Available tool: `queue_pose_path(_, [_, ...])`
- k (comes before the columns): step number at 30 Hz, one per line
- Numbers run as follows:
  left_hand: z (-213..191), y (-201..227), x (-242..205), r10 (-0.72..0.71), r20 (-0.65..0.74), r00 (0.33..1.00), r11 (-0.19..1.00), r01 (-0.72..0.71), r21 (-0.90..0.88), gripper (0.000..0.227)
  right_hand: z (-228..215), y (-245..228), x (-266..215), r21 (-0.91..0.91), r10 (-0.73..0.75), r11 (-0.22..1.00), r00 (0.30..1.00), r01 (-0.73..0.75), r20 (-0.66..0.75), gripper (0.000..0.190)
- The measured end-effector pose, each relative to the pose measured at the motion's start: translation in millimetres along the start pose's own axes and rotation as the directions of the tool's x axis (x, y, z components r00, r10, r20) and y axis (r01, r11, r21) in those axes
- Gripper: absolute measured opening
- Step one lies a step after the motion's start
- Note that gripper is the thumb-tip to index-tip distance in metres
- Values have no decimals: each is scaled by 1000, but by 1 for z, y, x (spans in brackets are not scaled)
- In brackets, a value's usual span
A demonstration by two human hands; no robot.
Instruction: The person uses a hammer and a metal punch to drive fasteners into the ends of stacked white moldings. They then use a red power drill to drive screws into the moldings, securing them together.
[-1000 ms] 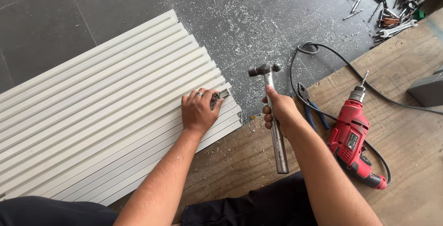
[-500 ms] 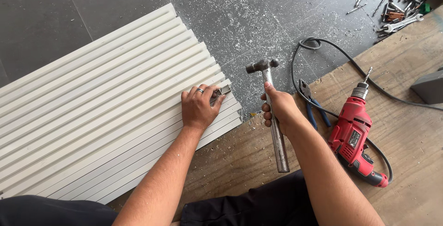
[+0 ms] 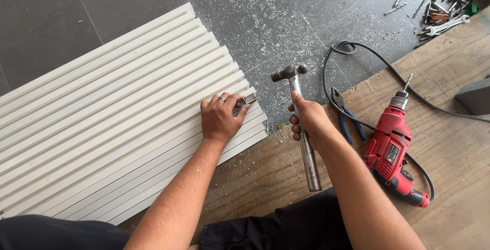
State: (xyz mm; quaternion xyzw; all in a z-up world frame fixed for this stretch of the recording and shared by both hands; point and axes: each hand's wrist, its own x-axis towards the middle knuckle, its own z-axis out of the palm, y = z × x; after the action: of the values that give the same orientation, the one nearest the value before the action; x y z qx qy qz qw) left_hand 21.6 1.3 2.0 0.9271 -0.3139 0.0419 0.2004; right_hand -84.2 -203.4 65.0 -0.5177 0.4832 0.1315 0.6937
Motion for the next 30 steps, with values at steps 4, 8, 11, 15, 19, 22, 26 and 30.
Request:
queue_pose_path(4, [0, -1, 0, 3, -6, 1000, 1000, -3, -2, 29, 0, -1, -1, -115, -72, 991, 997, 69, -26, 45])
queue_pose_path(8, [-1, 0, 1, 14, -40, 999, 1000, -15, -20, 28, -5, -8, -17, -600, -354, 760, 933, 250, -61, 47])
queue_pose_path(11, [-3, 0, 2, -10, -17, 1000, 999, 10, -33, 28, -4, -11, -34, -797, -483, 509, 874, 326, 49, 44])
queue_pose_path(15, [-3, 0, 1, -21, 2, 1000, 999, 21, -49, 28, 14, -1, -50, -878, -592, 215, 772, 428, 231, 40])
queue_pose_path(19, [3, -4, 1, 27, -71, 997, 999, -29, -33, 32, 14, 9, -68, -765, -818, 165, 520, 623, 247, 36])
queue_pose_path(22, [6, -5, 0, 10, -31, 999, 999, -10, -31, 34, 16, 11, -66, -826, -742, 201, 633, 526, 223, 39])
queue_pose_path(26, [1, -3, 2, 29, -49, 998, 999, -30, -17, 34, 11, 7, -59, -847, -728, 172, 645, 502, 234, 40])
queue_pose_path(30, [2, -6, -2, 106, -117, 987, 994, -108, -10, 31, 5, 1, -49, -750, -750, 407, 659, 521, 51, 39])
